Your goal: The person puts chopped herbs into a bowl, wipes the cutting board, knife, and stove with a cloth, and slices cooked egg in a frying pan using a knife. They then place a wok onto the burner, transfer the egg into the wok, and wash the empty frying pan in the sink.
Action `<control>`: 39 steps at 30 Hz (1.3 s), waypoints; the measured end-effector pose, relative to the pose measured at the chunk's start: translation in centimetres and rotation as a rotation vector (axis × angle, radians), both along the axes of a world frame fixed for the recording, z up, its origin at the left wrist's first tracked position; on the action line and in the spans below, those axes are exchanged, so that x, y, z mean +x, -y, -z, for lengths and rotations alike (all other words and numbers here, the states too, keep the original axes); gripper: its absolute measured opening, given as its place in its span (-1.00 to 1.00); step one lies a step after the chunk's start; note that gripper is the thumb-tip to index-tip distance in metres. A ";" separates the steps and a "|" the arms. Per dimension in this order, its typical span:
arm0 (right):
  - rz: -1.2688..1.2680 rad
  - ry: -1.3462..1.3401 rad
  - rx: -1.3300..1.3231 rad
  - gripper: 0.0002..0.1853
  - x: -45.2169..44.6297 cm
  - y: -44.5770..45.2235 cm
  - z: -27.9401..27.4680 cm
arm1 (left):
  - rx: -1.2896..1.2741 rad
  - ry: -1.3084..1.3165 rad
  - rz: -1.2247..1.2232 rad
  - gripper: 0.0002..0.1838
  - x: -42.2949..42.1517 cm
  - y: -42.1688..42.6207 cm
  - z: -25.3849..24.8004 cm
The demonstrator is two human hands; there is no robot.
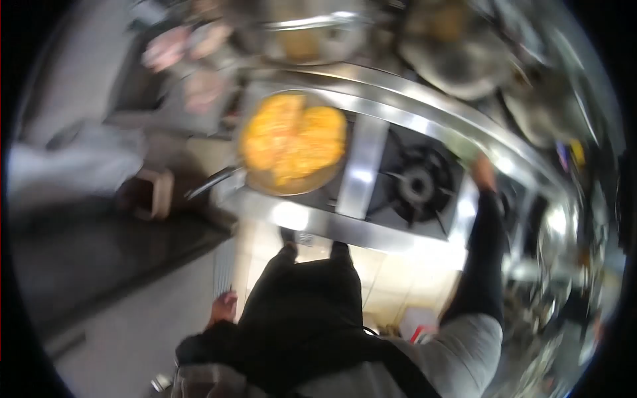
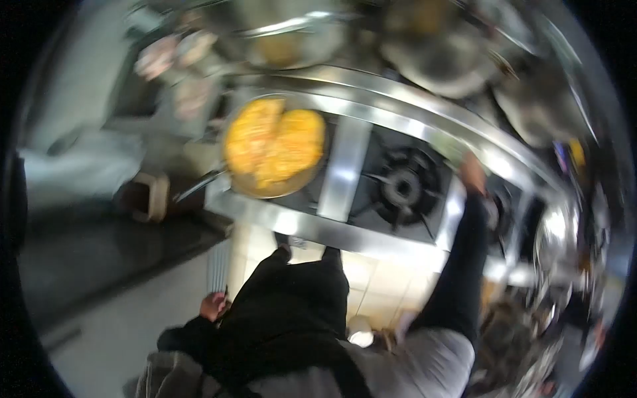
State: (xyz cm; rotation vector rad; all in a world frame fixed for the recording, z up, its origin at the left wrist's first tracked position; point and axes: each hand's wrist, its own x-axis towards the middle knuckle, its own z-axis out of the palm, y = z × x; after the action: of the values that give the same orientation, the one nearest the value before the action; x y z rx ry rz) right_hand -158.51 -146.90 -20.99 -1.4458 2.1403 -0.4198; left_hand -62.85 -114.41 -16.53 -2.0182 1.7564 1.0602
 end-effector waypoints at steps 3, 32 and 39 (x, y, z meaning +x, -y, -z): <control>-0.214 -0.407 -0.260 -0.54 -3.2 -9.5 1.9 | -0.242 -0.497 -0.723 -0.72 1.7 2.2 -0.4; -0.200 -0.620 -0.331 -0.87 44.7 -53.8 6.2 | 0.551 -0.876 -0.263 -0.66 -11.5 31.5 -7.2; -0.413 -0.685 -0.176 -0.92 35.7 -64.6 13.9 | 0.458 -1.146 -0.529 -0.65 -19.9 23.2 -5.6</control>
State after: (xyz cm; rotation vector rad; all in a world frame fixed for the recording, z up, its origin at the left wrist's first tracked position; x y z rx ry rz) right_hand -122.84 -82.32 -34.89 -2.3266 2.2261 0.0655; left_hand -82.80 -137.57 -10.97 -1.6519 1.0369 2.8620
